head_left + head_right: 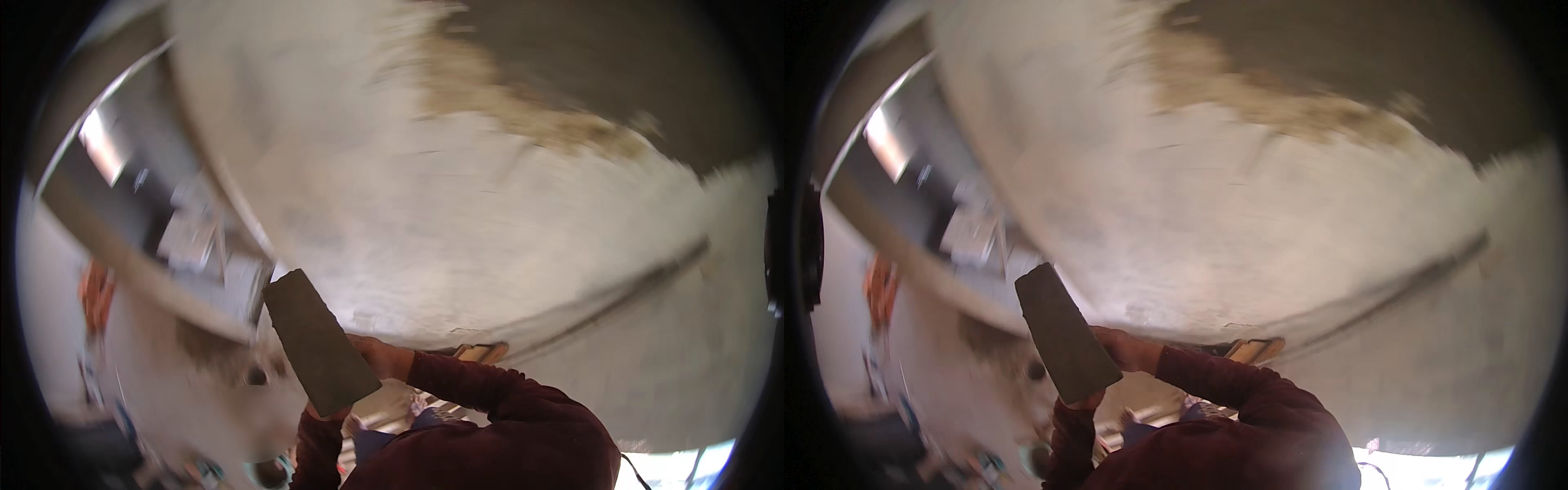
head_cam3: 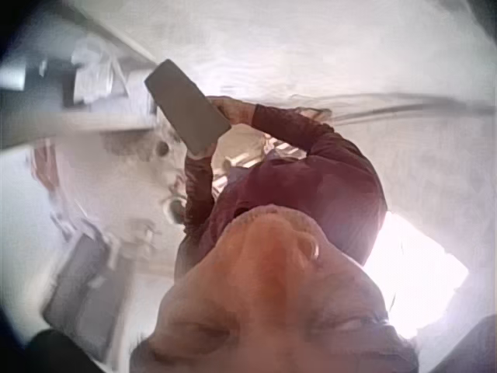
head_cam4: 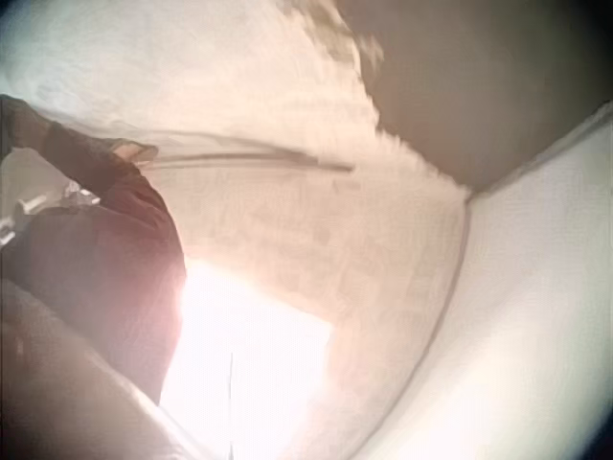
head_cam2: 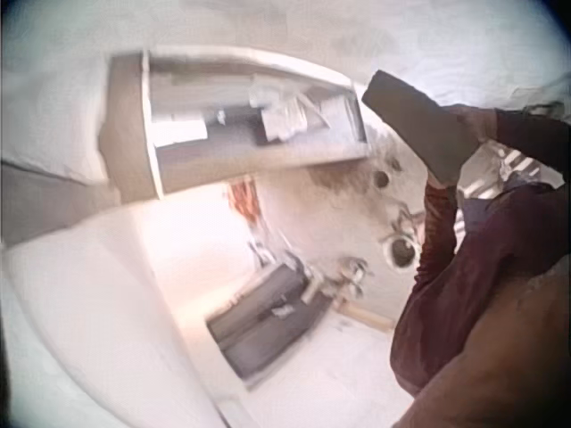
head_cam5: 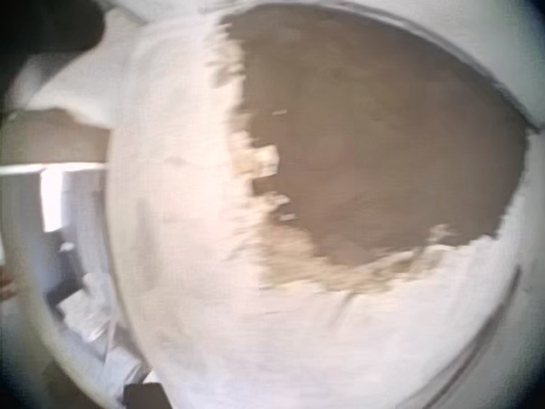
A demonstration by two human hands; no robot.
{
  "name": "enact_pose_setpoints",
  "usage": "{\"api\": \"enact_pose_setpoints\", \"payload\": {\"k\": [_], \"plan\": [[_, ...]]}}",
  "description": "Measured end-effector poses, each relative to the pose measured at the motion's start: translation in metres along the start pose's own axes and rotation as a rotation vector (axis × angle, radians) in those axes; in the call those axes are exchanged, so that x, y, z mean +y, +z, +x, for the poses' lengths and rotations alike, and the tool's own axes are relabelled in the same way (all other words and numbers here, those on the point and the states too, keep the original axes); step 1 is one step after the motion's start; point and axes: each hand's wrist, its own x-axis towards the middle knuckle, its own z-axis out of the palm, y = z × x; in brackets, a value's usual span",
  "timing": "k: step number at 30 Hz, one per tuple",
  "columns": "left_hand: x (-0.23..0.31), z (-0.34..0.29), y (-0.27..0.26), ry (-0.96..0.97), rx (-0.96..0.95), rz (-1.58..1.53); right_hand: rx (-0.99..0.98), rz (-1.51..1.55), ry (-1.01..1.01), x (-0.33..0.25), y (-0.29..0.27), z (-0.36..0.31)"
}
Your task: The person applies plaster to a curved ceiling using a trowel, smoothing the surface with repetitive strokes. They periodically scoop more plaster from a bucket on a wooden scaffold and continue spreading it across the ceiling area.
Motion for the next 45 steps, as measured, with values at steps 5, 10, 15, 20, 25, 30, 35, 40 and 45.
{"api": "enact_pose_setpoints", "payload": {"k": [5, 10, 15, 20, 25, 30, 35, 40, 45], "plan": [[0.050, 0.079, 0.110, -0.389, -0.228, -0.625, 0.334, 0.275, -0.284, -0.101, -0.024, -0.062], [0.019, 0.201, 0.067, -0.309, -0.415, 0.313, 1.292, -0.949, -0.920, -0.251, -0.035, -0.128], [0.161, 0.338, 0.102, 1.303, 0.540, 1.104, 1.830, -1.836, -1.211, -0.370, -0.086, -0.188], [0.182, 0.400, 0.106, 1.291, 0.849, 1.127, 1.818, -1.845, -1.086, -0.387, -0.102, -0.176], [0.180, 0.399, 0.102, 1.241, 0.899, 1.180, 1.362, -2.024, -0.730, -0.295, -0.111, -0.161], [0.182, 0.399, 0.100, 1.243, 0.878, 1.226, 1.783, -1.809, -1.017, -0.377, -0.108, -0.204], [0.177, 0.403, 0.100, 1.230, 0.868, 1.222, 1.497, -2.201, -0.997, -0.311, -0.136, -0.157], [0.186, 0.401, 0.096, 1.223, 0.901, 1.212, 1.624, -1.878, -0.915, -0.363, -0.110, -0.170], [0.180, 0.402, 0.107, 1.241, 0.862, 1.171, 1.606, -1.897, -1.038, -0.353, -0.120, -0.172]]}}
